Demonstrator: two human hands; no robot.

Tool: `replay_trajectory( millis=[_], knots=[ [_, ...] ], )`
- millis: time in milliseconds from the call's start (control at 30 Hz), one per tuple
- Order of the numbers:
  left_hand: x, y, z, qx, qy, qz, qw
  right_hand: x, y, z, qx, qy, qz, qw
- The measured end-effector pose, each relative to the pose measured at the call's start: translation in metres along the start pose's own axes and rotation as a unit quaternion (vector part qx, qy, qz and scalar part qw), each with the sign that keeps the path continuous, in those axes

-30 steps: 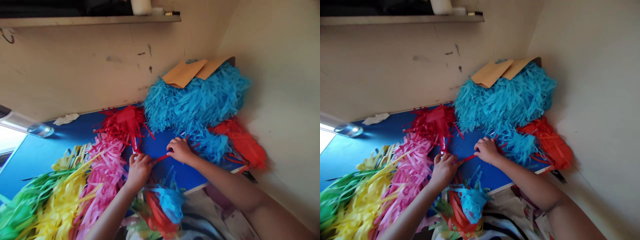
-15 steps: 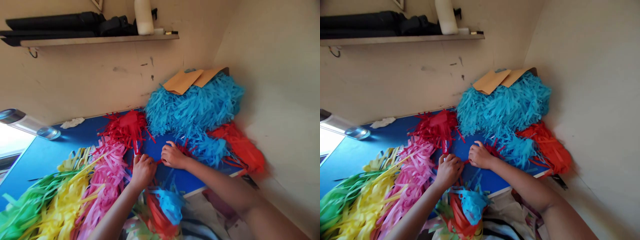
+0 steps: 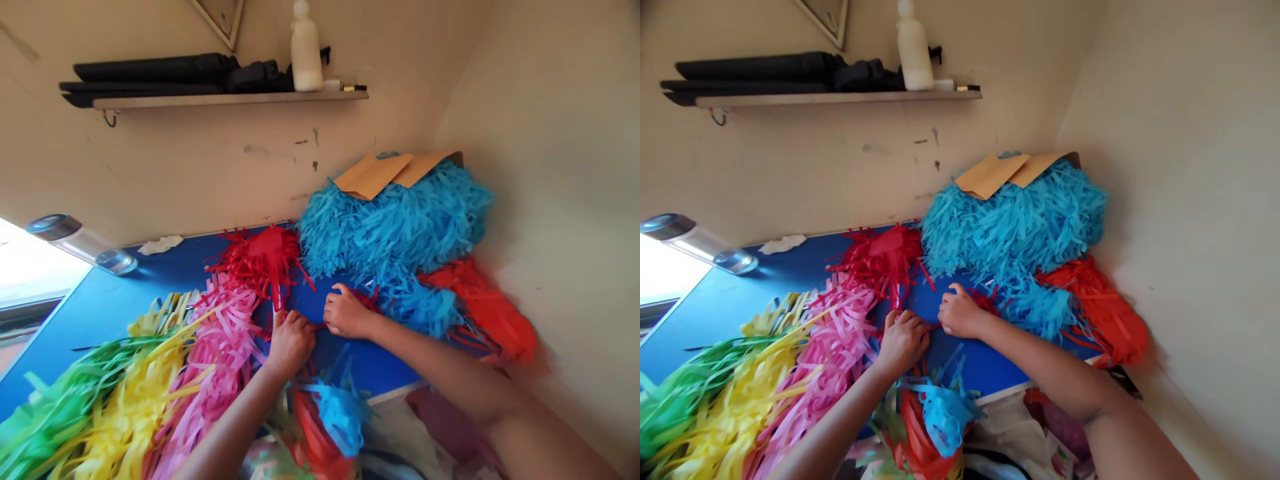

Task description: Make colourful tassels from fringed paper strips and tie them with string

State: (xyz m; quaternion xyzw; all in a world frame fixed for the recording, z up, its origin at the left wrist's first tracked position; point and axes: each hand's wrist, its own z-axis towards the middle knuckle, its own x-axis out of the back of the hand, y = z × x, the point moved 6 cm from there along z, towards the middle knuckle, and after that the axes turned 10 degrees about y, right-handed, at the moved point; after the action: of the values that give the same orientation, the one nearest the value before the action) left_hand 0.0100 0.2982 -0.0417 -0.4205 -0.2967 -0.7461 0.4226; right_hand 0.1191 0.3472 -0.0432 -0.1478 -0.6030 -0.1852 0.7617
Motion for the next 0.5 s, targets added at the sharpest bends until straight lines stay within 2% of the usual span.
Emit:
replay_trajectory(
  millis=[67,233,400,500],
  knots=[
    [0.001,0.000,-0.003,0.008,0.017,0.007,1.000,0.002,-0.003,-0.001,-0.028,0.033,0.007,0.999],
    [0.005,-0.001,-0.013,0.002,0.030,0.022,0.999,-0.007,-0.016,-0.011,-0.035,0.112,-0.020,0.993],
    [0.002,-0.005,-0.031,-0.028,0.023,0.017,0.999,-0.012,-0.005,-0.038,-0.034,0.190,-0.001,0.981],
    [-0.001,-0.013,-0.039,-0.006,0.015,-0.017,1.000,-0.013,0.003,-0.047,-0.047,0.206,0.047,0.976]
  ],
)
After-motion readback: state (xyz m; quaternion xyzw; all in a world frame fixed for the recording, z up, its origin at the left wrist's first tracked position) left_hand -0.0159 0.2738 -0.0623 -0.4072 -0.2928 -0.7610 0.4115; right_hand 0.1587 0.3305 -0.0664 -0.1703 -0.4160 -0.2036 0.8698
